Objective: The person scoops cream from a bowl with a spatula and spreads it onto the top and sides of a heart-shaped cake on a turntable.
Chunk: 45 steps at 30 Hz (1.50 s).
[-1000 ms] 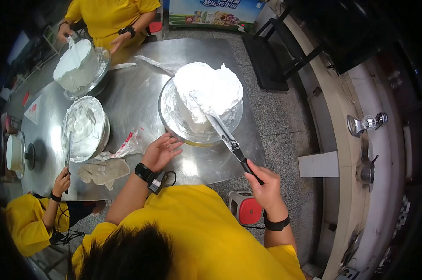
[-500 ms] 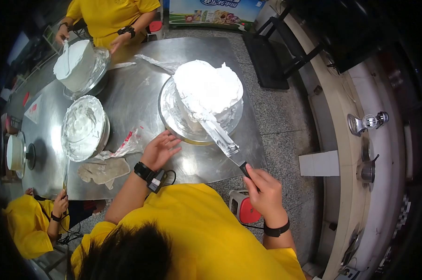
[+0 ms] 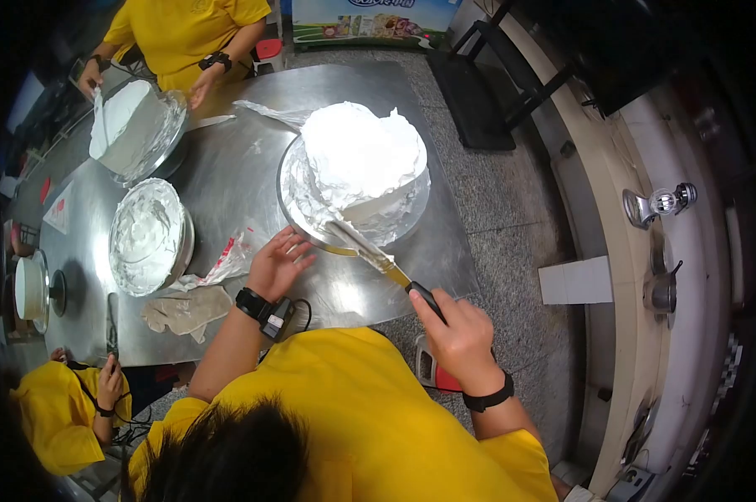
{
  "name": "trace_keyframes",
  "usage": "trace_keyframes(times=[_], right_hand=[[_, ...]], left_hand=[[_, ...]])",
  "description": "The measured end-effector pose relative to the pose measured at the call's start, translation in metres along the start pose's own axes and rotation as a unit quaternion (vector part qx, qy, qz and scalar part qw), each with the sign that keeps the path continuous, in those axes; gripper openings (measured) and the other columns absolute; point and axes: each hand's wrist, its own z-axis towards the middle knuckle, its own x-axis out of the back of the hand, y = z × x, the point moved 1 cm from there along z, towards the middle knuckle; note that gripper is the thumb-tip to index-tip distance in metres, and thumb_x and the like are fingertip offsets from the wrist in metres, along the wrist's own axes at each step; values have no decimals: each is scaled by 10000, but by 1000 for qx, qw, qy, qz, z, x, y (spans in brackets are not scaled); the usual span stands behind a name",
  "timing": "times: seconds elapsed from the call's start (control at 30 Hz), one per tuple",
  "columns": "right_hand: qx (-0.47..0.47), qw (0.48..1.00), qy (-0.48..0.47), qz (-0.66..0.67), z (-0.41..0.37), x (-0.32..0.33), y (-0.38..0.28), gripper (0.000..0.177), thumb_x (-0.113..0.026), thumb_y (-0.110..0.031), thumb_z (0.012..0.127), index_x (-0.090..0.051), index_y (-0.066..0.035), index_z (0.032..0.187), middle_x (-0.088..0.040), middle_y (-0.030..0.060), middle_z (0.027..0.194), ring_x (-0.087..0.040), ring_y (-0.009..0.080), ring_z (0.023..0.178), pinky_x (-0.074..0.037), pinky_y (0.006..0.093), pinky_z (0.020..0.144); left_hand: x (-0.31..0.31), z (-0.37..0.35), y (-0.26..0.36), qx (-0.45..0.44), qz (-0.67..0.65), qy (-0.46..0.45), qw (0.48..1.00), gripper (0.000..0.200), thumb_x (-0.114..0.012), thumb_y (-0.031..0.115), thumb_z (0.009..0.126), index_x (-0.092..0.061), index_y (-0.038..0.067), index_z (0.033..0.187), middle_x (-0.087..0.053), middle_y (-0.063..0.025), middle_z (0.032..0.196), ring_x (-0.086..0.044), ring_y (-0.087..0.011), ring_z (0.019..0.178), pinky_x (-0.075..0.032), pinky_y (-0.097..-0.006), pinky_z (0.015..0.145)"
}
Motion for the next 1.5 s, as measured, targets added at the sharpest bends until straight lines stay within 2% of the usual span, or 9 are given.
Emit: trace_keyframes(times=[0.23, 0.43, 0.57, 0.67, 0.77, 0.83, 1.23, 1.37, 1.5], right_hand=[[-27, 999, 19, -7, 1, 1, 15, 419, -680, -28, 648, -661, -131, 1054, -614, 68, 907, -527, 197, 568, -420, 301, 490], [-106, 986, 104, 79, -10, 4, 33, 341, -726, -11, 660, -678, -82, 990, -632, 93, 857, -589, 245, 614, -472, 314, 540], [-43, 992, 74, 88, 1, 3, 26, 348, -728, -13, 648, -680, -77, 987, -629, 74, 839, -556, 212, 568, -442, 303, 497], [-20, 995, 55, 76, 9, -10, 21, 361, -704, -18, 655, -678, -105, 1004, -621, 59, 853, -532, 194, 554, -425, 295, 484], [-12, 998, 34, 59, 11, -19, 22, 373, -685, -18, 656, -677, -125, 1013, -615, 51, 874, -521, 190, 554, -425, 295, 486], [-13, 998, 43, 45, 11, -22, 25, 375, -691, -23, 653, -677, -127, 1012, -617, 50, 863, -519, 191, 547, -422, 298, 480], [-38, 997, 59, 30, -16, -13, 48, 361, -730, -29, 651, -677, -127, 995, -632, 61, 866, -541, 204, 560, -428, 303, 483], [-39, 997, 63, 31, -26, -2, 54, 364, -728, -19, 648, -677, -121, 993, -636, 68, 866, -546, 210, 563, -431, 304, 487], [-33, 996, 78, 37, -20, 4, 49, 365, -730, -12, 643, -680, -114, 990, -633, 72, 860, -545, 212, 557, -432, 304, 487]], left_hand=[[2, 2, 3, -5, -7, 8, 1000, 460, -502, 164, 864, -368, 36, 1285, -500, -105, 1136, -487, -255, 1070, -389, -459, 961], [6, 4, 12, -36, -4, 8, 999, 500, -488, 189, 873, -338, 28, 1323, -478, -114, 1193, -485, -259, 1068, -378, -461, 974], [8, 5, 10, -38, -4, 1, 999, 500, -479, 188, 877, -331, 33, 1328, -476, -116, 1206, -484, -265, 1076, -372, -467, 975], [12, 9, 4, 25, -4, -17, 1000, 500, -467, 189, 882, -321, 42, 1337, -471, -124, 1224, -477, -276, 1101, -364, -472, 982], [9, 9, 1, 34, -43, -43, 998, 432, -519, 149, 868, -375, 44, 1261, -476, -104, 1096, -456, -321, 1107, -367, -512, 985], [13, 11, 2, 14, -8, -43, 999, 516, -466, 206, 885, -305, 52, 1350, -455, -155, 1259, -460, -297, 1144, -358, -467, 995], [13, 12, 28, -94, -39, -14, 995, 587, -476, 218, 880, -246, 22, 1382, -295, -219, 1392, -320, -345, 1290, -281, -482, 1065], [18, 15, 26, -100, -45, -4, 994, 561, -469, 193, 884, -254, 31, 1377, -295, -232, 1390, -327, -341, 1269, -295, -490, 1045], [22, 14, 13, -15, -28, -15, 999, 526, -483, 202, 897, -279, 48, 1357, -365, -190, 1314, -392, -334, 1197, -334, -498, 1019]])
